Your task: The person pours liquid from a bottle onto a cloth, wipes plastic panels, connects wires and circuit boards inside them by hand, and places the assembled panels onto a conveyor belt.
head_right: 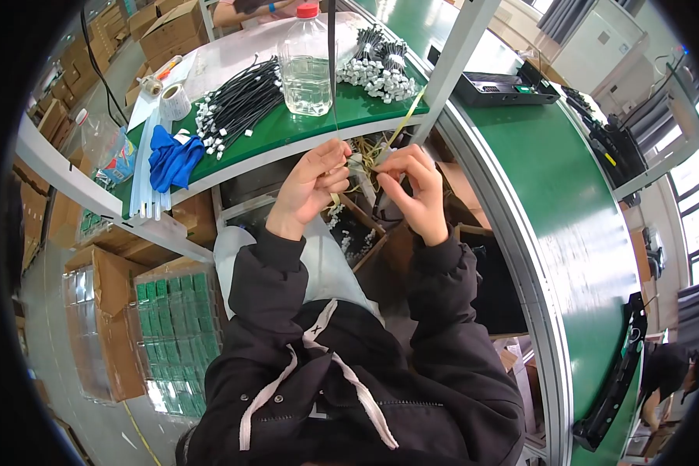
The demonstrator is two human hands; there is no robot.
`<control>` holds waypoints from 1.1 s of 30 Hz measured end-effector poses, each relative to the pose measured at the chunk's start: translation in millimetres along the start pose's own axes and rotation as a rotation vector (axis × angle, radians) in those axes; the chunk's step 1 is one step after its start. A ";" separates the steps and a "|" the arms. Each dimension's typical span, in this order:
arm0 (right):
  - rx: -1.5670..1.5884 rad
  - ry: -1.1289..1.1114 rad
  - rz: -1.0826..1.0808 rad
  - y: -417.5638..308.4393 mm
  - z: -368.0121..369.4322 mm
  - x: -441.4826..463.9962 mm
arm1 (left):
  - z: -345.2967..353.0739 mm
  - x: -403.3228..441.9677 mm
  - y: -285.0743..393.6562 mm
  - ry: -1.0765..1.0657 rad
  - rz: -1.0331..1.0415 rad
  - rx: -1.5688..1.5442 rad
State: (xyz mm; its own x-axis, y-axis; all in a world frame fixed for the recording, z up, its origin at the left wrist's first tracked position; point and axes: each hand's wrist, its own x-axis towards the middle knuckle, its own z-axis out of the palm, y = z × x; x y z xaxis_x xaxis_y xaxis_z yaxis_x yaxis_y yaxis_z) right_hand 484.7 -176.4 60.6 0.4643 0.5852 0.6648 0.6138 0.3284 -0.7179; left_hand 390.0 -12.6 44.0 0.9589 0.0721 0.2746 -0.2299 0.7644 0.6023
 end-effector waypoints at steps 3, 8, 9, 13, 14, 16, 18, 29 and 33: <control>0.043 0.129 -0.002 2.0 -8.4 -0.8 | 1.9 -4.5 -1.2 0.061 0.051 0.001; -0.412 0.210 -0.173 -21.4 34.9 7.5 | 13.0 -7.0 -2.9 0.185 0.080 0.042; -0.407 0.215 -0.182 -19.2 39.7 8.4 | 13.0 -8.1 -3.4 0.199 0.079 0.047; -0.388 0.214 -0.178 -15.7 47.0 9.6 | 4.8 -16.0 5.7 0.050 0.044 0.031; -0.399 0.226 -0.185 -15.8 48.2 8.5 | 3.0 -16.9 3.5 0.088 0.078 0.103; -0.423 0.255 -0.210 -17.1 50.1 9.0 | 5.3 -14.6 -3.5 0.156 0.152 0.250; -0.383 0.263 -0.160 -20.6 52.2 8.6 | 6.3 -11.2 -7.7 0.206 0.285 0.402; 0.856 0.271 0.439 40.8 54.2 -3.8 | 7.6 -17.2 -0.9 0.455 0.704 1.063; 0.646 0.036 0.232 19.2 49.6 -4.5 | -24.9 -42.3 -9.2 0.685 0.521 1.075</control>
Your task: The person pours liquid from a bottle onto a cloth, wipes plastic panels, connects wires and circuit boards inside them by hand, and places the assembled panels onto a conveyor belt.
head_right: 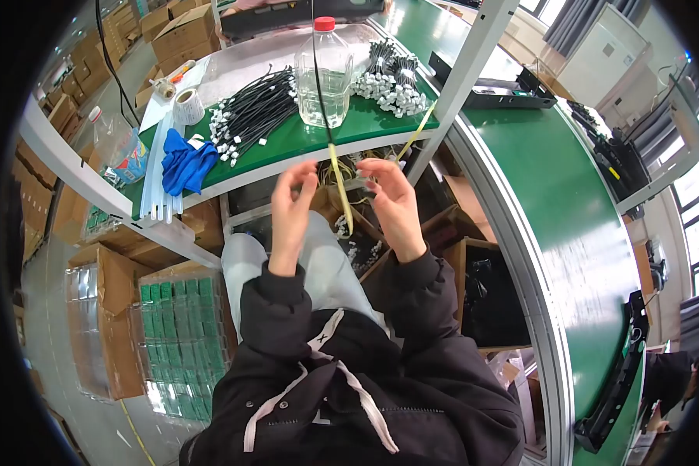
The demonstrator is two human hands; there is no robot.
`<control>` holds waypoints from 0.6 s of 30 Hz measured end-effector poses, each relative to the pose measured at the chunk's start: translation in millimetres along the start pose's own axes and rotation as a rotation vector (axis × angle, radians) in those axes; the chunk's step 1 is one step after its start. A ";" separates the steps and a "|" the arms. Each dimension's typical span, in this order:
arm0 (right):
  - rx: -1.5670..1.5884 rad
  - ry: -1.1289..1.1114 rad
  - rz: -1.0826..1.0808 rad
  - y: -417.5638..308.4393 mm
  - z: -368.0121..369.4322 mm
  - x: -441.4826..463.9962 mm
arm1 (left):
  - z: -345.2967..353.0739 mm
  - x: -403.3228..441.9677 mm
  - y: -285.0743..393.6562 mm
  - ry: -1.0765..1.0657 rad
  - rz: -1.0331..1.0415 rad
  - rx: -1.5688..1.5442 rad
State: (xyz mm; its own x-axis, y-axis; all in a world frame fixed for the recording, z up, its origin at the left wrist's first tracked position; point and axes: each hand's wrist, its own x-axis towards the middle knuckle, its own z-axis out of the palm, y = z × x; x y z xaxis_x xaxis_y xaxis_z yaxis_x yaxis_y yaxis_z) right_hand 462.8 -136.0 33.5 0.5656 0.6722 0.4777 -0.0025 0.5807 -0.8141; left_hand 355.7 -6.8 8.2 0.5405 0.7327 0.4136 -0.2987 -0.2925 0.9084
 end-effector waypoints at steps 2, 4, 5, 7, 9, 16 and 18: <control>0.011 -0.071 0.065 1.3 4.8 -2.2 | -1.5 -17.8 26.9 -0.267 -0.238 -0.341; 0.014 -0.109 0.125 3.8 8.6 -5.0 | -5.9 -27.6 37.6 -0.440 -0.343 -0.499; 0.015 -0.137 0.149 4.7 11.2 -3.4 | -8.1 -29.4 41.1 -0.452 -0.357 -0.507; -0.032 -0.187 0.156 5.8 11.6 -3.1 | -13.2 -28.7 44.8 -0.451 -0.371 -0.536; -0.100 -0.191 0.171 8.0 9.6 -2.4 | -19.6 -27.9 47.6 -0.429 -0.388 -0.579; -0.333 0.095 0.096 0.3 10.0 7.3 | -50.0 -36.4 45.5 -0.106 -0.148 -0.534; -0.439 0.150 0.040 0.0 13.3 14.9 | -70.0 -38.4 48.5 0.074 -0.142 -0.496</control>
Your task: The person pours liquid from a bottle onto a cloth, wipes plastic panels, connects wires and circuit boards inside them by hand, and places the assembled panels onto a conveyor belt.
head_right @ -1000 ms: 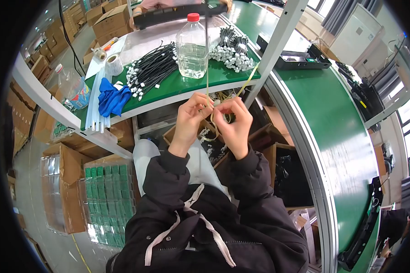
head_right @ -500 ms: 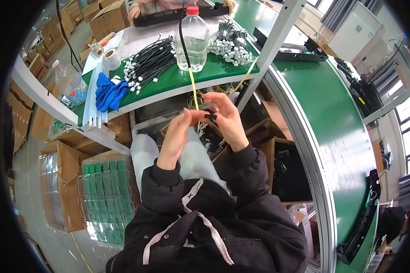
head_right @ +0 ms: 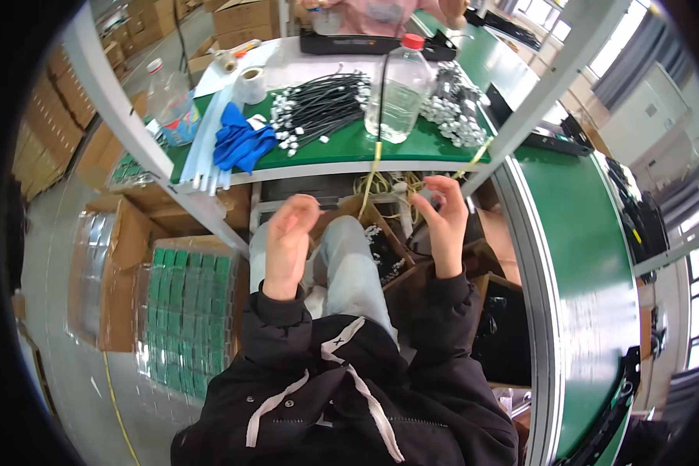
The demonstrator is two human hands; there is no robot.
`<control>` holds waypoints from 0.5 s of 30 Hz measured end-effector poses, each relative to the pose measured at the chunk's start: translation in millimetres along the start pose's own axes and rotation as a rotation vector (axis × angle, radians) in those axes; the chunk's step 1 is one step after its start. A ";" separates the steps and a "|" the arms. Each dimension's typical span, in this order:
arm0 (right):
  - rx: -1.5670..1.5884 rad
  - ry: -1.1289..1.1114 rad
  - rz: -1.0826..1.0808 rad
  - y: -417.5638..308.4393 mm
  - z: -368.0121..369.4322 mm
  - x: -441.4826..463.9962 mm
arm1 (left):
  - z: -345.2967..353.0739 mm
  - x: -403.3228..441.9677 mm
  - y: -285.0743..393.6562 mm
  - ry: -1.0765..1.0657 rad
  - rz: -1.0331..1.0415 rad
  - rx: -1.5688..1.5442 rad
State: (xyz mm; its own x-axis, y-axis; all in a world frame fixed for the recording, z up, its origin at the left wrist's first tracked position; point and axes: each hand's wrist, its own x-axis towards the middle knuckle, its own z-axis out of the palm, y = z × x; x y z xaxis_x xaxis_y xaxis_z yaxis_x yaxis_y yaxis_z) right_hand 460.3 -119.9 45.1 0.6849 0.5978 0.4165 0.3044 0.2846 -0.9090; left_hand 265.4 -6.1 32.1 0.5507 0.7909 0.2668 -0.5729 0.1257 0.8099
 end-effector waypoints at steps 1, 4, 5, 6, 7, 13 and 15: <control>-0.061 0.010 -0.054 0.6 7.5 4.2 | -8.2 2.2 6.0 0.081 0.030 0.010; -0.059 -0.207 -0.139 -7.5 58.3 5.1 | -46.5 26.4 13.4 0.363 0.414 0.450; -0.148 -0.295 -0.260 -8.5 77.5 10.2 | -61.6 37.8 21.3 0.449 0.540 0.799; -0.216 -0.333 -0.337 -18.1 98.3 15.5 | -68.7 52.2 34.9 0.455 0.674 1.005; -0.284 -0.371 -0.413 -26.0 119.6 21.1 | -85.0 73.7 38.9 0.419 0.694 1.093; -0.138 -0.455 -0.431 -22.9 190.4 46.6 | -126.6 174.8 42.7 0.387 0.060 1.715; -0.128 -0.431 -0.407 -22.7 190.4 47.2 | -125.6 182.0 41.9 0.436 0.160 1.638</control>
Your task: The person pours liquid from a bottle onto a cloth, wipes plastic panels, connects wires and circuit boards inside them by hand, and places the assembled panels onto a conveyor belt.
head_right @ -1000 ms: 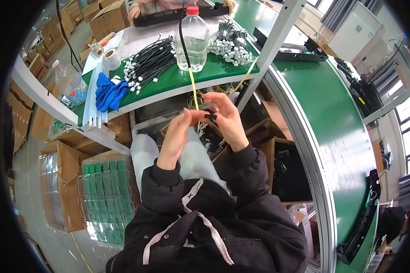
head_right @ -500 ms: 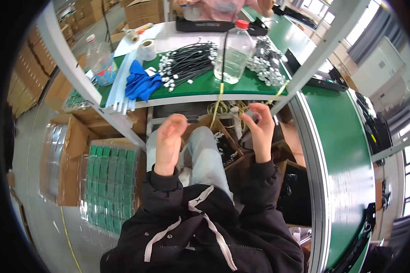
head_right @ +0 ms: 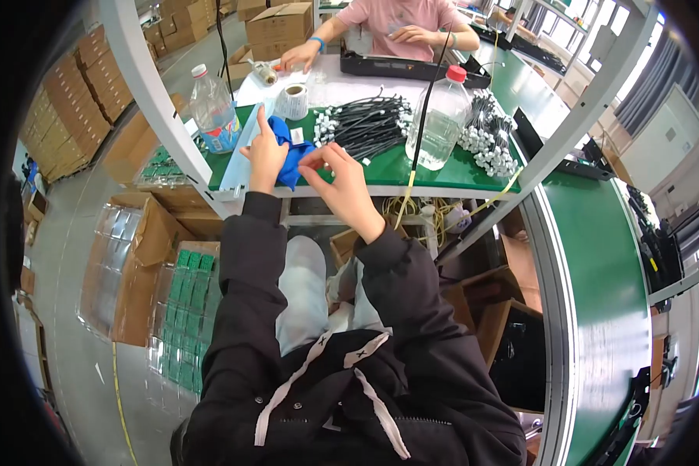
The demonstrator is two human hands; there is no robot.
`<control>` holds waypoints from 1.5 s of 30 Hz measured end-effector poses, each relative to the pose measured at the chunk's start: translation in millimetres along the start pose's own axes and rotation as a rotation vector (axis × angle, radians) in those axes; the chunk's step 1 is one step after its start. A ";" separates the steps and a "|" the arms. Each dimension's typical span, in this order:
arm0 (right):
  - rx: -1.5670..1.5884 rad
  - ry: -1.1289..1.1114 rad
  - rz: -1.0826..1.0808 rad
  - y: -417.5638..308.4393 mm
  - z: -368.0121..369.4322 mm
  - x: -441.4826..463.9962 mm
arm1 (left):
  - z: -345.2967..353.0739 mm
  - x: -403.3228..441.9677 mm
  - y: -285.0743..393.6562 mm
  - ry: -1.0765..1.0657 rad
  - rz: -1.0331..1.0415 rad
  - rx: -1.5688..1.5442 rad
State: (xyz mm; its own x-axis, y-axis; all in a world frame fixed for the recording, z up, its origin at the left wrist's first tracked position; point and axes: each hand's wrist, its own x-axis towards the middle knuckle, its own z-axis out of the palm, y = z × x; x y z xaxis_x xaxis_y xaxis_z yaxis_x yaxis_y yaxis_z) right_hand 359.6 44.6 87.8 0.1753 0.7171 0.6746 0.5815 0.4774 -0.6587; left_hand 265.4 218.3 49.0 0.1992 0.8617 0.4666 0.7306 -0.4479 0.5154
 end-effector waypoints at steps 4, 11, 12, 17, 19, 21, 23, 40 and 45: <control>0.005 0.109 0.052 5.4 -14.1 -6.4 | -26.6 -16.3 20.5 0.182 0.061 -0.423; 0.089 0.007 -0.144 -34.2 -36.1 -16.9 | -102.8 -113.3 88.4 0.345 0.461 -0.711; 0.220 -0.030 -0.124 -38.2 -34.2 -21.4 | -102.5 -126.0 96.2 0.231 0.494 -0.783; 0.771 0.124 0.403 -60.5 -50.9 -61.3 | -113.3 -154.2 97.1 -0.229 0.518 -1.389; 0.699 0.136 0.386 -57.2 -55.6 -74.1 | -103.6 -166.1 100.1 -0.242 0.410 -1.215; 0.620 0.121 0.435 -50.4 -61.3 -86.6 | -88.0 -177.2 101.3 -0.225 0.424 -1.056; 0.695 0.161 0.489 -49.8 -67.9 -92.5 | -79.7 -187.6 107.6 -0.244 0.379 -1.090; 0.944 0.417 0.707 -24.0 -142.2 -138.5 | -72.3 -205.3 107.7 -0.399 -0.419 -1.652; 1.216 0.315 0.868 4.9 -164.1 -162.6 | -62.3 -198.2 100.3 -0.550 -0.565 -1.789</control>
State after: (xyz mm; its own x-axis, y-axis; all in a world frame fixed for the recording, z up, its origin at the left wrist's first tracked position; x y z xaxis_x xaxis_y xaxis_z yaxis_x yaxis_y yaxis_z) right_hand 464.3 -153.1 29.6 0.3557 0.9276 -0.1144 -0.7439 0.2069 -0.6355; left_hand 258.5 -12.3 53.0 0.6249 0.7795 -0.0423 -0.5516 0.4792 0.6827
